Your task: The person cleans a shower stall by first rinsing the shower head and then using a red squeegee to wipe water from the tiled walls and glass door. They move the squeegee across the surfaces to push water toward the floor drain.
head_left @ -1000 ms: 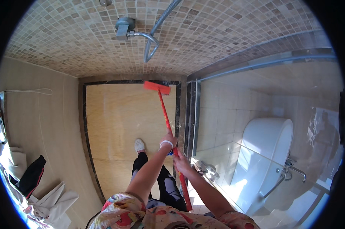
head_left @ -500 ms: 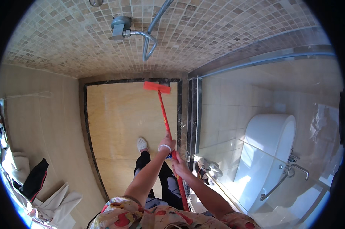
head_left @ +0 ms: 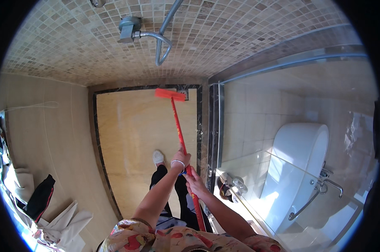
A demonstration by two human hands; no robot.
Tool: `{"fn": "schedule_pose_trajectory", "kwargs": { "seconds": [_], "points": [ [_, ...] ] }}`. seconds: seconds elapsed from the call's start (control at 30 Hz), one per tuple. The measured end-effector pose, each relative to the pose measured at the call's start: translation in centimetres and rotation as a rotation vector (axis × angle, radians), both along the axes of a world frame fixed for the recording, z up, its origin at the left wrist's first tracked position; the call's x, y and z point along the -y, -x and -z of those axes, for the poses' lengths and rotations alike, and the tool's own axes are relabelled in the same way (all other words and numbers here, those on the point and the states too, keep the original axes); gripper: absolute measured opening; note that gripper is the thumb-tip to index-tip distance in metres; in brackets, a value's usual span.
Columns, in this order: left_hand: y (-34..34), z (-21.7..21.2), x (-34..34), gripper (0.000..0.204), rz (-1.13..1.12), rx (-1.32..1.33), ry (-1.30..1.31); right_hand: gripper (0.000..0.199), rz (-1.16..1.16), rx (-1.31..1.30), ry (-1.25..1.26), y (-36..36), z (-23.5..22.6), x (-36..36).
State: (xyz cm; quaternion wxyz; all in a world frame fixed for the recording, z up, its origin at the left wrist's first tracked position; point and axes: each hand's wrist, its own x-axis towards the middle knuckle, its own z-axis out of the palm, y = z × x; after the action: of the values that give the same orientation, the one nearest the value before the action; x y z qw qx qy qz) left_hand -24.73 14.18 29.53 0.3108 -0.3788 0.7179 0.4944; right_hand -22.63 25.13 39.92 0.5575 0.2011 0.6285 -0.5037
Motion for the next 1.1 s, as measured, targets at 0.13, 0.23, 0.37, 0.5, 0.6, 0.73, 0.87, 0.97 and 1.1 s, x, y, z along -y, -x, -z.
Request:
{"fn": "schedule_pose_trajectory", "kwargs": {
  "seconds": [0.13,0.23,0.37,0.5,0.6,0.73,0.87,0.97,1.1],
  "points": [
    [3.9,0.0,0.5,0.061,-0.036,0.008,0.048,0.044,-0.017,-0.041,-0.023,3.6,1.6,-0.2],
    [5.3,0.5,-1.1,0.064,0.018,0.052,0.092,0.044,-0.05,-0.108,-0.001,4.0,3.1,-2.0],
    [1.1,1.1,-1.8,0.067,0.012,0.028,0.017,0.046,-0.007,-0.015,-0.074,0.9,-0.1,-1.1],
    [2.0,0.5,-0.5,0.066,-0.033,-0.003,0.03,0.046,0.084,0.032,0.034,1.6,1.1,-0.4],
    [5.2,0.3,-0.3,0.066,-0.025,0.023,0.039,0.039,0.027,-0.02,0.025,4.3,2.3,-1.1],
    [3.1,1.4,-1.4,0.07,0.021,0.01,0.056,0.041,0.001,-0.036,-0.107,2.0,2.3,-1.5],
    [0.2,0.8,-0.9,0.071,0.005,-0.015,0.018,0.046,0.079,0.058,0.036,-0.5,0.6,-0.6],
    [2.6,0.7,0.1,0.068,-0.044,0.011,0.003,0.046,0.089,0.063,0.024,2.6,0.5,0.1],
    [4.7,0.9,-1.3,0.071,0.036,0.067,0.058,0.045,0.051,-0.043,-0.019,3.1,3.0,-2.2]
  ]
}}
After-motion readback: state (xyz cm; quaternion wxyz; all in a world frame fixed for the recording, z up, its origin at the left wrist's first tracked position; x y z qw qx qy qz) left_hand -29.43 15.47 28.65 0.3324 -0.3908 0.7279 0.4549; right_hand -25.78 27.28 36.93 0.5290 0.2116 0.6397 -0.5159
